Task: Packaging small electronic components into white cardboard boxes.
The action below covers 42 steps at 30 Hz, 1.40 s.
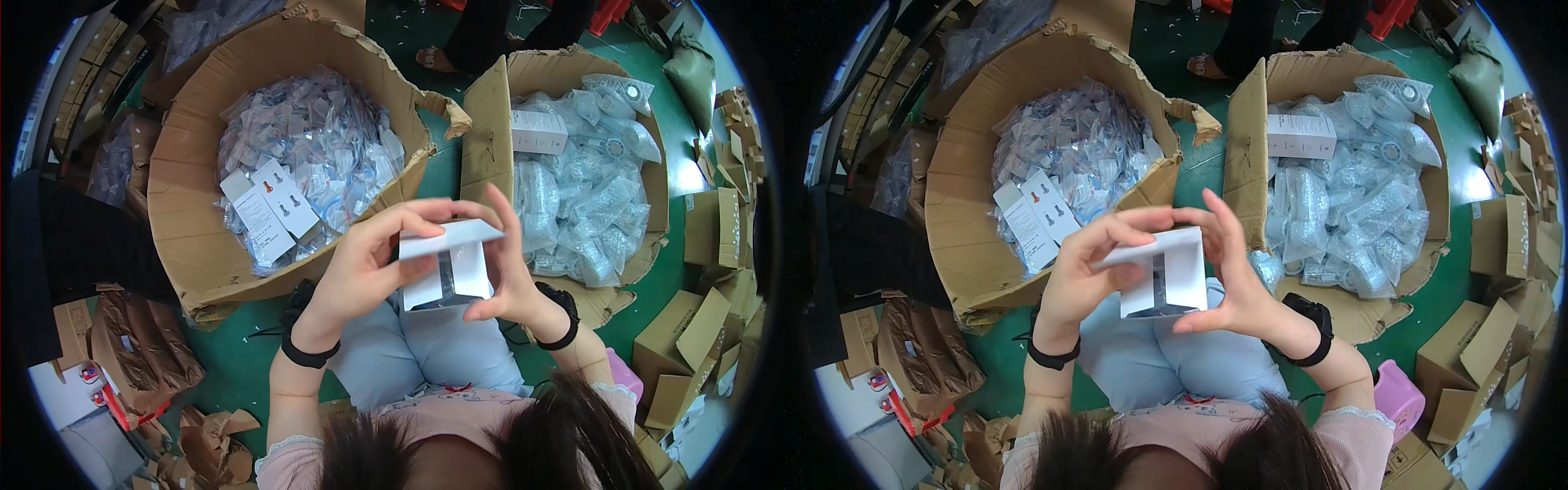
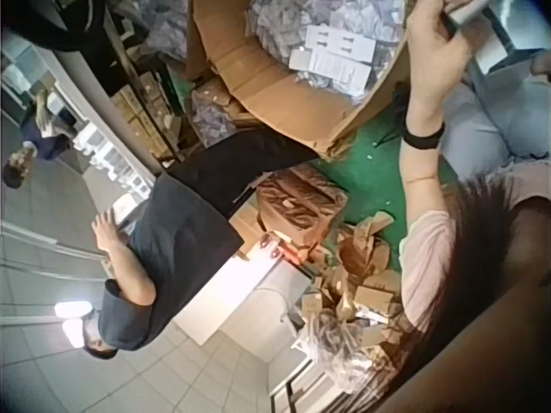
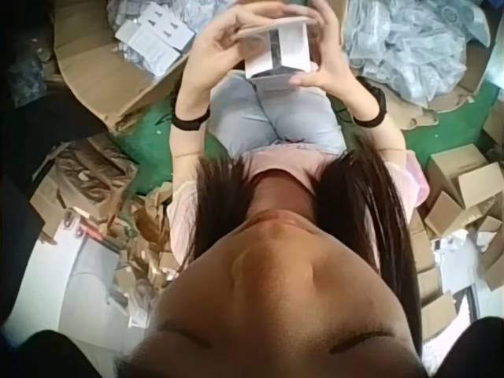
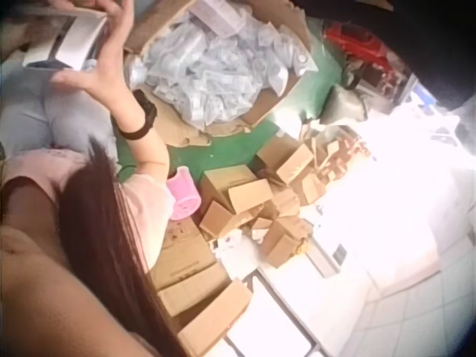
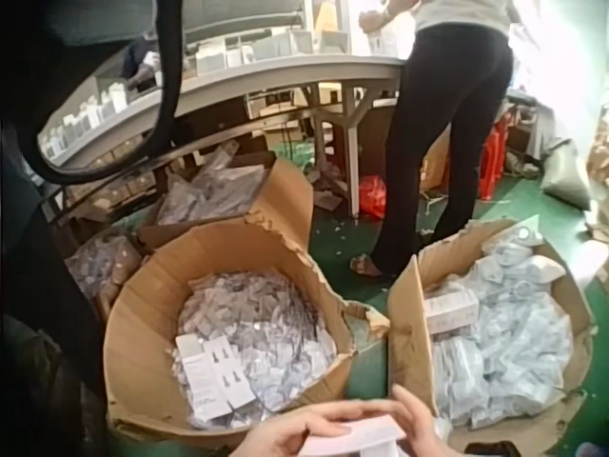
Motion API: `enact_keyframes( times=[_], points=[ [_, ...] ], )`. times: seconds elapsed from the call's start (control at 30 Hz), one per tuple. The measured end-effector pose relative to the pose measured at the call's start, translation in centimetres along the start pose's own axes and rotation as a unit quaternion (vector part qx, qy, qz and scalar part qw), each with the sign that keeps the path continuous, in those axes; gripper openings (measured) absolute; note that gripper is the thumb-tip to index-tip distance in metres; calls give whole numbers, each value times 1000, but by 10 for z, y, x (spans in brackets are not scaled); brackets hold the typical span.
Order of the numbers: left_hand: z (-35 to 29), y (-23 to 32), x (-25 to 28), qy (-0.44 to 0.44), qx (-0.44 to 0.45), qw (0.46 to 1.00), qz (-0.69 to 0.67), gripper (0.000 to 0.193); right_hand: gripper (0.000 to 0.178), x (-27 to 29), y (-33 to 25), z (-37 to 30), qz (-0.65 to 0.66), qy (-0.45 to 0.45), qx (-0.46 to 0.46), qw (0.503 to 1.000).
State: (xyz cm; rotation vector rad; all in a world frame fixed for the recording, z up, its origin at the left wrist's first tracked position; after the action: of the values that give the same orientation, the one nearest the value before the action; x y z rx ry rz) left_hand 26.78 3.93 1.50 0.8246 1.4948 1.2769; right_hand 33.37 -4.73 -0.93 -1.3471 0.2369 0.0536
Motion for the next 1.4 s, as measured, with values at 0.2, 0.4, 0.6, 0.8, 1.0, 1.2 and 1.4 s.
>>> enact_keyframes(
  times=[0.2, 0.4, 0.6, 0.8, 1.0, 1.2, 1.4],
  points=[
    [0, -12, 7, 46, 26, 998, 30, 28, 107, 11, 3, -3, -34, 61, -45, 997],
    [-6, 12, -2, -54, -151, 939, 305, 31, 94, 12, 11, -4, -37, 70, -63, 995],
    [-3, 41, -20, -101, -134, 906, 389, 35, 93, 14, 16, -1, -44, 60, -79, 994],
    [-3, 38, -27, -134, -86, 890, 428, 41, 96, 17, 11, 5, -14, 60, -68, 996],
    [-6, 38, -35, -150, -67, 875, 455, 49, 96, 6, -11, 11, -188, -24, 1, 982],
    [-6, 31, -30, -123, -66, 875, 464, 44, 90, -2, -12, 13, -280, -29, 19, 959],
    [-10, 30, -35, -116, -100, 850, 504, 38, 86, -5, -13, 13, -278, -36, 21, 960]
  ],
)
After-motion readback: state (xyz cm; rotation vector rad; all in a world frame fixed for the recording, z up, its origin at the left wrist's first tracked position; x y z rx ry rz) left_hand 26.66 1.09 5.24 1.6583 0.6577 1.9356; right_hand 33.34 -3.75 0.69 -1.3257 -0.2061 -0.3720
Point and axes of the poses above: each hand's wrist, its own z-axis towards the middle knuckle, its own x-axis out of the back of the hand, y = z × x, the point moved 9 cm from there along z, towards the middle knuckle, and after that the axes turned 3 degrees about -y, right-handed, at the moved point
